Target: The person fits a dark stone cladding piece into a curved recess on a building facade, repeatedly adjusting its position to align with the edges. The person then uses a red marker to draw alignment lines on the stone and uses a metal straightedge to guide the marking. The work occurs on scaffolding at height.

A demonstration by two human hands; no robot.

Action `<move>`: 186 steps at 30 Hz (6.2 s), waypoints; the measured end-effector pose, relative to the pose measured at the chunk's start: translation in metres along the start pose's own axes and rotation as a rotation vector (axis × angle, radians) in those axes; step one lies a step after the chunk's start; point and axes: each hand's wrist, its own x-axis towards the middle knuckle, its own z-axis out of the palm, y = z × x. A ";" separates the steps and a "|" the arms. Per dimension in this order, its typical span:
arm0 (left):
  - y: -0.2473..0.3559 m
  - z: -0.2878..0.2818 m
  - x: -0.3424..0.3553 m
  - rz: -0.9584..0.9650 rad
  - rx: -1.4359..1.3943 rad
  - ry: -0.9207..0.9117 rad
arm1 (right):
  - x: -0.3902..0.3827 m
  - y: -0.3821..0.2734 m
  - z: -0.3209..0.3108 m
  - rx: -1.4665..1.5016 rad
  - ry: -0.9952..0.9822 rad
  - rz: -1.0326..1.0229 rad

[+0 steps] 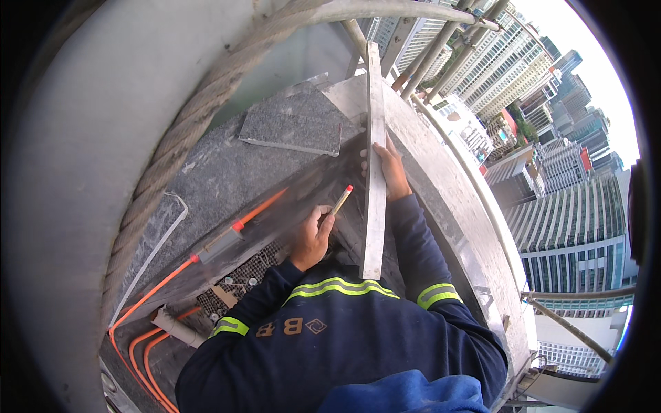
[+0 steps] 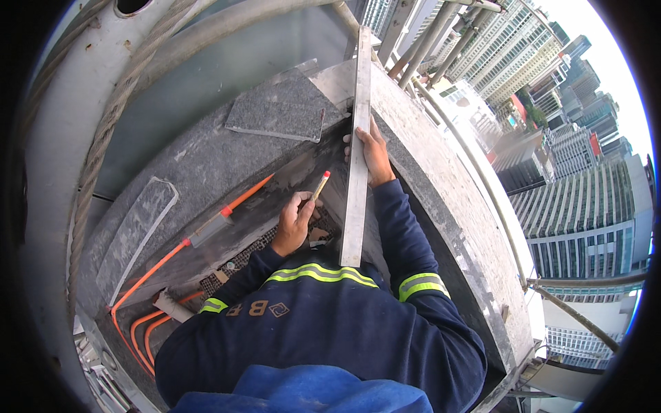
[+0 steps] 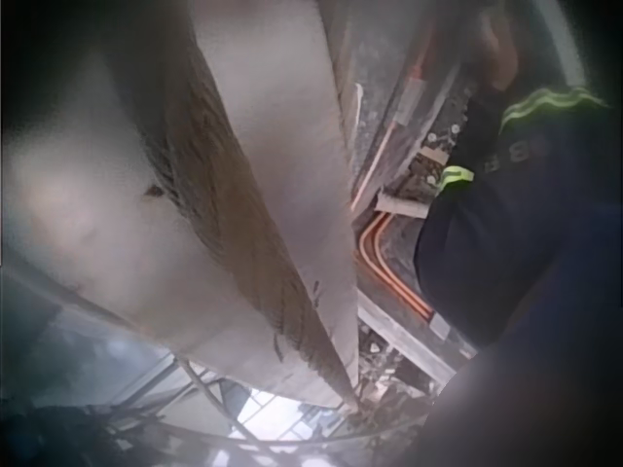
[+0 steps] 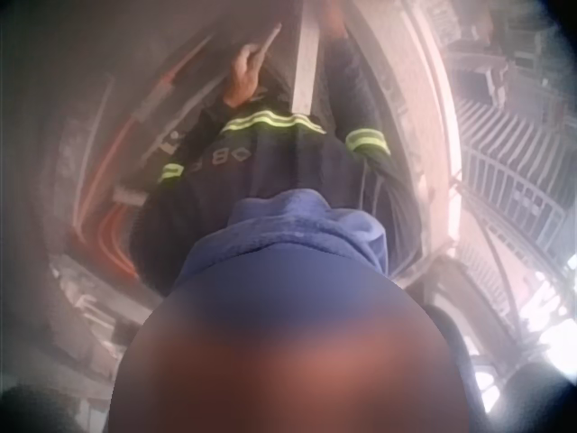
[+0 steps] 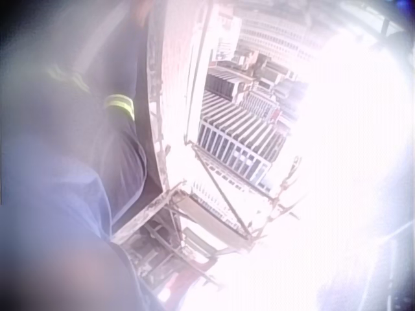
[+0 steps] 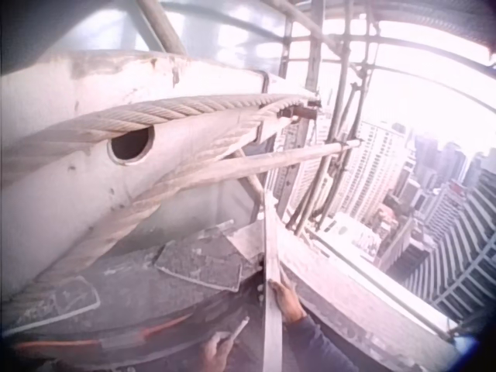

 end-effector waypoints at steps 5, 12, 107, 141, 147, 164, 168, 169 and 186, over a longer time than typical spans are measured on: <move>0.008 -0.001 0.003 -0.007 -0.066 -0.013 | -0.002 0.000 0.001 0.029 -0.002 -0.009; 0.005 -0.003 0.006 0.028 -0.078 -0.025 | -0.002 0.002 -0.002 0.026 -0.022 -0.002; 0.086 0.014 0.017 -0.326 -0.591 -0.296 | 0.012 -0.022 0.004 -0.149 0.119 0.058; 0.081 -0.005 0.023 -0.140 -0.315 -0.077 | 0.050 -0.059 -0.022 -1.143 0.076 -0.538; 0.108 -0.010 0.037 -0.106 -0.397 -0.158 | -0.014 -0.117 -0.015 -0.994 -0.334 -0.423; 0.123 0.034 0.045 -0.048 -0.375 -0.211 | -0.064 -0.094 0.000 -0.434 -0.570 -0.042; 0.125 0.037 0.043 -0.100 -0.359 -0.179 | -0.058 -0.089 -0.012 -0.473 -0.598 -0.080; 0.127 0.038 0.041 -0.125 -0.353 -0.172 | -0.056 -0.090 -0.017 -0.489 -0.614 -0.095; 0.096 0.035 0.019 -0.253 -0.190 0.197 | 0.005 -0.141 -0.063 -0.503 -0.282 -0.566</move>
